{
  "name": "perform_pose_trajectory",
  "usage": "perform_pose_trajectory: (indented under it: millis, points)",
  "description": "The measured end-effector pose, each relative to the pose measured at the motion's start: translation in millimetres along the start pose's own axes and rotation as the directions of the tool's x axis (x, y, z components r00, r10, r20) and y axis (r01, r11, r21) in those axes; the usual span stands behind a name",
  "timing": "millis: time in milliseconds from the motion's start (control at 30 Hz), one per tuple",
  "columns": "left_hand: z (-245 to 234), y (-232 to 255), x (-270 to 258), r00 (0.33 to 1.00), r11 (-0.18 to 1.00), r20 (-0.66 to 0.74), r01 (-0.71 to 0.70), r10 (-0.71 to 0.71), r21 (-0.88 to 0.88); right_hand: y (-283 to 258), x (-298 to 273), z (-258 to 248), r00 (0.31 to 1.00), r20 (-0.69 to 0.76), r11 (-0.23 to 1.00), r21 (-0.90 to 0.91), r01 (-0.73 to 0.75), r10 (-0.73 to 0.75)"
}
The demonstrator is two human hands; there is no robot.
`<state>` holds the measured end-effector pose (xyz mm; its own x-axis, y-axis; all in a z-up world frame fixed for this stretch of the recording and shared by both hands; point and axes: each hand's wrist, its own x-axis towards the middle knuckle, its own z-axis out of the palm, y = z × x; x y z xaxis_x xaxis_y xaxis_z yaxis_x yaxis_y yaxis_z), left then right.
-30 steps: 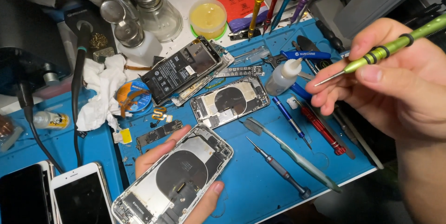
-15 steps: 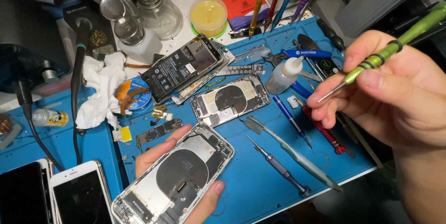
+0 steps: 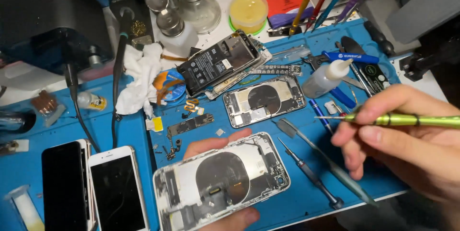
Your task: Removing the camera flash assembly and other internal components from a mobile phone chassis using precision tools.
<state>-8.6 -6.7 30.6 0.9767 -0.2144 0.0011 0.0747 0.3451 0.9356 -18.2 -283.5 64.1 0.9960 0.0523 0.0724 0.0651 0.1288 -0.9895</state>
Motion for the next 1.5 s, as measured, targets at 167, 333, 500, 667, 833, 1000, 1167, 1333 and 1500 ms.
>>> perform_pose_trajectory:
  millis: [167,333,500,667,833,1000,1167,1333,1500]
  points:
    - [-17,11,8,0.972,0.980,0.130,0.199,-0.196,-0.005,3,-4,-6,0.984,0.116,0.967,0.202,-0.157,0.135]
    - [-24,0,8,0.962,0.954,0.245,0.182,-0.122,-0.240,1,-3,-11,0.958,0.223,0.943,0.240,-0.233,0.180]
    - [-25,-3,8,0.965,0.940,0.217,0.206,-0.148,-0.274,8,1,-19,0.951,0.139,0.942,0.155,-0.298,0.277]
    - [-24,-3,9,0.978,0.955,0.159,0.171,-0.135,-0.244,16,0,-24,0.952,0.176,0.946,0.165,-0.279,0.250]
    - [-24,-4,10,0.976,0.947,0.162,0.185,-0.146,-0.263,25,0,-25,0.950,0.174,0.931,0.214,-0.295,0.260]
    - [-24,-3,10,0.976,0.947,0.174,0.174,-0.130,-0.270,43,-16,-12,0.986,0.044,0.985,0.055,-0.164,0.162]
    - [-20,18,10,0.941,0.944,0.239,0.283,-0.239,-0.171,34,-6,58,0.839,-0.265,0.878,0.077,-0.472,0.475]
    - [-24,-12,0,0.881,0.945,0.467,0.089,0.073,-0.316,29,-3,68,0.784,-0.343,0.850,0.099,-0.517,0.517]
    - [-29,4,-1,0.554,0.706,0.776,0.677,-0.300,-0.210,12,-6,49,0.838,-0.447,0.901,-0.138,-0.412,0.315]
